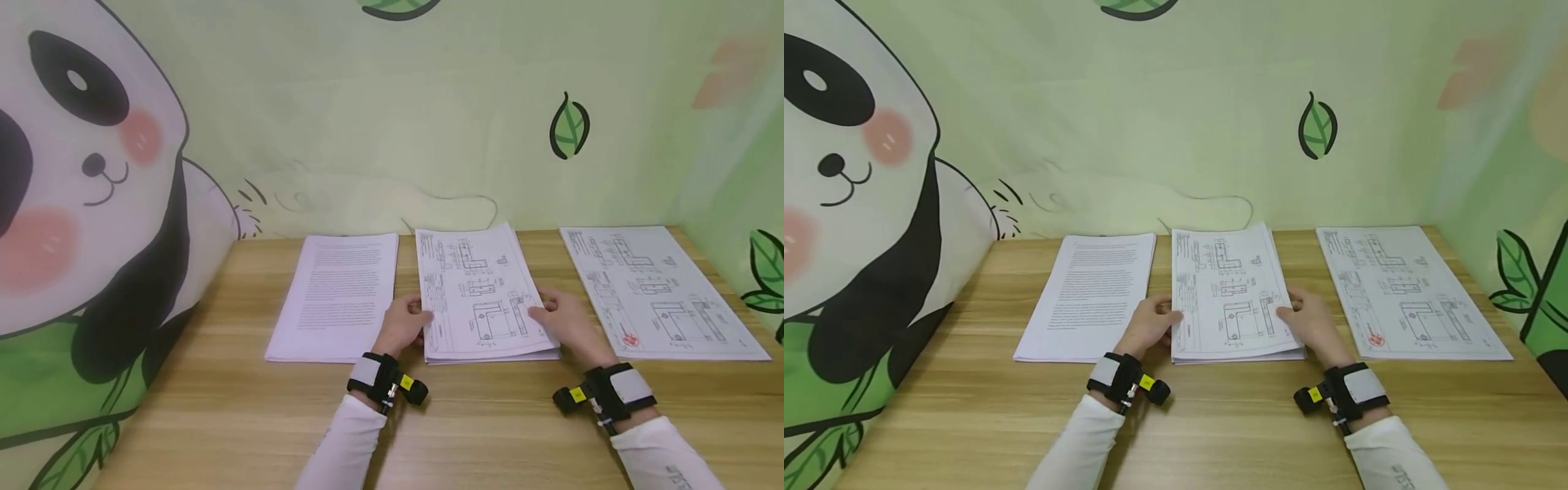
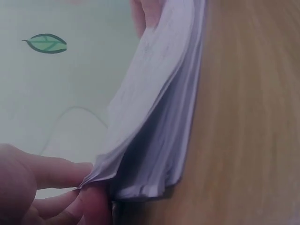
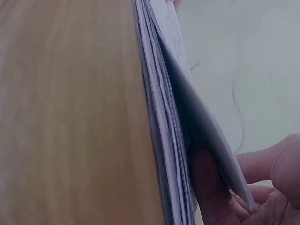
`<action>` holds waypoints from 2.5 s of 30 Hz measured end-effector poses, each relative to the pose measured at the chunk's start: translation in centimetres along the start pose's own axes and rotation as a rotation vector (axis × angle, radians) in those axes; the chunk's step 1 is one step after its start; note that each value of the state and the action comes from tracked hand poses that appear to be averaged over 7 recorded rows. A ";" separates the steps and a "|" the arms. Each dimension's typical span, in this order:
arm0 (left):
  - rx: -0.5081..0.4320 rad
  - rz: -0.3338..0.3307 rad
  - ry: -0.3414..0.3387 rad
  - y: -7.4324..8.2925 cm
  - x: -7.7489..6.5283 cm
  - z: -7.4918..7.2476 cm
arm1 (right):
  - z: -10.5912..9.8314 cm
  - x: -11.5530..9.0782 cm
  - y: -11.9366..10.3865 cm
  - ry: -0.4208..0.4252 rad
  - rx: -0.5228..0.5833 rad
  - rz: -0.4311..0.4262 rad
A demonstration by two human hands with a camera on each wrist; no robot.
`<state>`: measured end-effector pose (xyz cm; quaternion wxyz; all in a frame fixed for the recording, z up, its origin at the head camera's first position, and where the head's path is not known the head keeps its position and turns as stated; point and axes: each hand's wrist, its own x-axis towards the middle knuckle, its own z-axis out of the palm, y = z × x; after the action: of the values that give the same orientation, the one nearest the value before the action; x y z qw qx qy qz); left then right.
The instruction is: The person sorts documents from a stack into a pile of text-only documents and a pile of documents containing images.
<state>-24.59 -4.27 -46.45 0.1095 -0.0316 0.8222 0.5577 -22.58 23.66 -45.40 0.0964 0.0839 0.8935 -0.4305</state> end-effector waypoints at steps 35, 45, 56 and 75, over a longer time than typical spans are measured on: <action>0.114 0.213 -0.012 4.4 -1.3 4.9 | -10.0 -1.4 5.3 0.249 -0.275 -0.128; 0.163 0.247 -0.184 6.9 -1.9 11.6 | -13.1 -1.8 8.7 0.247 -0.257 0.099; 0.074 0.153 -0.317 7.3 -3.0 17.3 | -14.2 -1.8 12.0 0.298 -0.276 0.276; -0.431 -0.045 -0.420 8.1 -3.5 20.5 | -14.5 -2.0 11.7 0.300 -0.231 0.394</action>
<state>-19.61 17.52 -45.59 0.2803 0.0440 0.6432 0.7112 -19.32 42.12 -44.86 0.0539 0.3073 0.9074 -0.2816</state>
